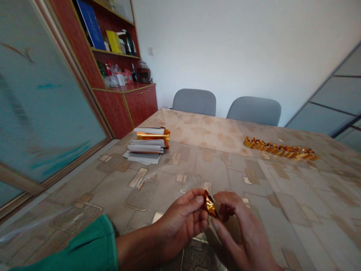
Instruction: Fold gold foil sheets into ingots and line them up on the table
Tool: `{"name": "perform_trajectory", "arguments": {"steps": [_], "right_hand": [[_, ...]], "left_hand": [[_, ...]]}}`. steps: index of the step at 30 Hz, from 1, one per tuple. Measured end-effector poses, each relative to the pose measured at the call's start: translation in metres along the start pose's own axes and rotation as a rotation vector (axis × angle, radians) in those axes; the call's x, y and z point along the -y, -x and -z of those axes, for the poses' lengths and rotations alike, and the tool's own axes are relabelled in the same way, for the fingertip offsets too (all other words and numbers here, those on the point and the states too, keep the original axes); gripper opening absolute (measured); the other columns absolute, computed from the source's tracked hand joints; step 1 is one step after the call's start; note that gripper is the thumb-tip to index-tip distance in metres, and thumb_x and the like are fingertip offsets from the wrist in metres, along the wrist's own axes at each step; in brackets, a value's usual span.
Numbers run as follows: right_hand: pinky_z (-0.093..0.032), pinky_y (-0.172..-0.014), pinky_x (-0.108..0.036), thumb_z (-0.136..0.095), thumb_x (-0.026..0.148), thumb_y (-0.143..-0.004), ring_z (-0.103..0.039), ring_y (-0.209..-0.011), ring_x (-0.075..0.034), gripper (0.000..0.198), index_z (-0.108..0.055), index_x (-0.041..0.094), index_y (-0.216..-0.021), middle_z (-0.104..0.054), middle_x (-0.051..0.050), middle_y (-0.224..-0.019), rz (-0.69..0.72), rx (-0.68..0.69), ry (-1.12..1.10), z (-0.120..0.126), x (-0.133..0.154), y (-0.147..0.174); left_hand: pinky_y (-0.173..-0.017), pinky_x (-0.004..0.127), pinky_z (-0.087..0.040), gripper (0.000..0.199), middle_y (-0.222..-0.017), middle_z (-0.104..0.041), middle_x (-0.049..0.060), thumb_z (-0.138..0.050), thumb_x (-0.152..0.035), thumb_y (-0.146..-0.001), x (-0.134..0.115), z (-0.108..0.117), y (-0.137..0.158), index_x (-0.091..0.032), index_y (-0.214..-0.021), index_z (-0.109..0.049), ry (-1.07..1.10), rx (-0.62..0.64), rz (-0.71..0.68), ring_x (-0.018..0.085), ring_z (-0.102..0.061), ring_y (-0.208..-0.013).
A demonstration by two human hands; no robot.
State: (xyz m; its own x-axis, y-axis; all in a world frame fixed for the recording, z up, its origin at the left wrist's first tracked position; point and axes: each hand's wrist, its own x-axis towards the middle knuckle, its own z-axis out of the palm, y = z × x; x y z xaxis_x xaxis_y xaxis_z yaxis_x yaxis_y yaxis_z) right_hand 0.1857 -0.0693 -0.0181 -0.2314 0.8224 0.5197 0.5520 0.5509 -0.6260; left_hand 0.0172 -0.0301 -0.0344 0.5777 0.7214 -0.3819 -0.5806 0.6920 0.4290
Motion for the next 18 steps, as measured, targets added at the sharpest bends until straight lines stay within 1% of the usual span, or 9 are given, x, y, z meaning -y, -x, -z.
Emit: {"name": "perform_trajectory", "arguments": {"steps": [2, 4, 7, 10, 14, 18], "right_hand": [[-0.057, -0.07, -0.026, -0.055, 0.016, -0.093, -0.065, -0.083, -0.017, 0.02, -0.055, 0.024, -0.111, -0.065, -0.004, -0.098, 0.079, 0.031, 0.051, 0.0025, 0.0013, -0.0021], [-0.057, -0.078, -0.025, -0.053, 0.012, -0.093, -0.066, -0.093, -0.017, 0.025, -0.055, 0.023, -0.115, -0.065, -0.006, -0.105, 0.137, 0.035, 0.083, 0.0029, 0.0011, -0.0032], [-0.056, -0.084, -0.023, -0.051, 0.008, -0.093, -0.066, -0.099, -0.016, 0.03, -0.054, 0.021, -0.12, -0.065, -0.007, -0.108, 0.171, 0.049, 0.088, 0.0008, 0.0001, -0.0029], [-0.057, -0.085, -0.022, -0.05, 0.008, -0.094, -0.067, -0.097, -0.015, 0.03, -0.054, 0.021, -0.12, -0.066, -0.007, -0.105, 0.174, 0.064, 0.072, -0.001, 0.0005, -0.0023], [-0.058, -0.081, -0.023, -0.049, 0.009, -0.095, -0.068, -0.092, -0.016, 0.028, -0.053, 0.022, -0.119, -0.066, -0.006, -0.1, 0.166, 0.069, 0.059, -0.0007, 0.0026, -0.0035], [-0.059, -0.078, -0.023, -0.048, 0.01, -0.095, -0.068, -0.087, -0.016, 0.029, -0.051, 0.024, -0.121, -0.067, -0.005, -0.099, 0.146, 0.078, 0.066, -0.0001, 0.0046, -0.0049]], "left_hand": [[-0.059, 0.016, -0.053, 0.028, -0.078, -0.068, 0.001, -0.08, -0.012, -0.079, -0.0003, -0.0007, 0.0008, -0.014, -0.1, -0.061, 0.057, 0.017, 0.008, 0.006, -0.064, -0.057], [-0.06, 0.014, -0.053, 0.03, -0.079, -0.068, 0.001, -0.083, -0.011, -0.076, -0.0004, -0.0015, 0.0023, -0.013, -0.099, -0.063, 0.092, 0.035, 0.014, 0.005, -0.064, -0.057], [-0.061, 0.014, -0.054, 0.029, -0.08, -0.068, 0.0, -0.085, -0.012, -0.075, -0.0003, -0.002, 0.0049, -0.013, -0.097, -0.065, 0.107, 0.055, 0.029, 0.005, -0.064, -0.059], [-0.059, 0.014, -0.053, 0.029, -0.079, -0.067, 0.0, -0.085, -0.012, -0.074, -0.0006, -0.0018, 0.0059, -0.012, -0.096, -0.066, 0.105, 0.06, 0.045, 0.005, -0.063, -0.059], [-0.055, 0.013, -0.05, 0.029, -0.075, -0.066, -0.001, -0.087, -0.013, -0.073, -0.0009, -0.0009, 0.0043, -0.012, -0.094, -0.067, 0.114, 0.061, 0.069, 0.005, -0.061, -0.056], [-0.056, 0.013, -0.049, 0.032, -0.075, -0.065, -0.001, -0.088, -0.015, -0.07, 0.0004, 0.0002, 0.003, -0.012, -0.092, -0.066, 0.117, 0.033, 0.055, 0.004, -0.059, -0.055]]}}
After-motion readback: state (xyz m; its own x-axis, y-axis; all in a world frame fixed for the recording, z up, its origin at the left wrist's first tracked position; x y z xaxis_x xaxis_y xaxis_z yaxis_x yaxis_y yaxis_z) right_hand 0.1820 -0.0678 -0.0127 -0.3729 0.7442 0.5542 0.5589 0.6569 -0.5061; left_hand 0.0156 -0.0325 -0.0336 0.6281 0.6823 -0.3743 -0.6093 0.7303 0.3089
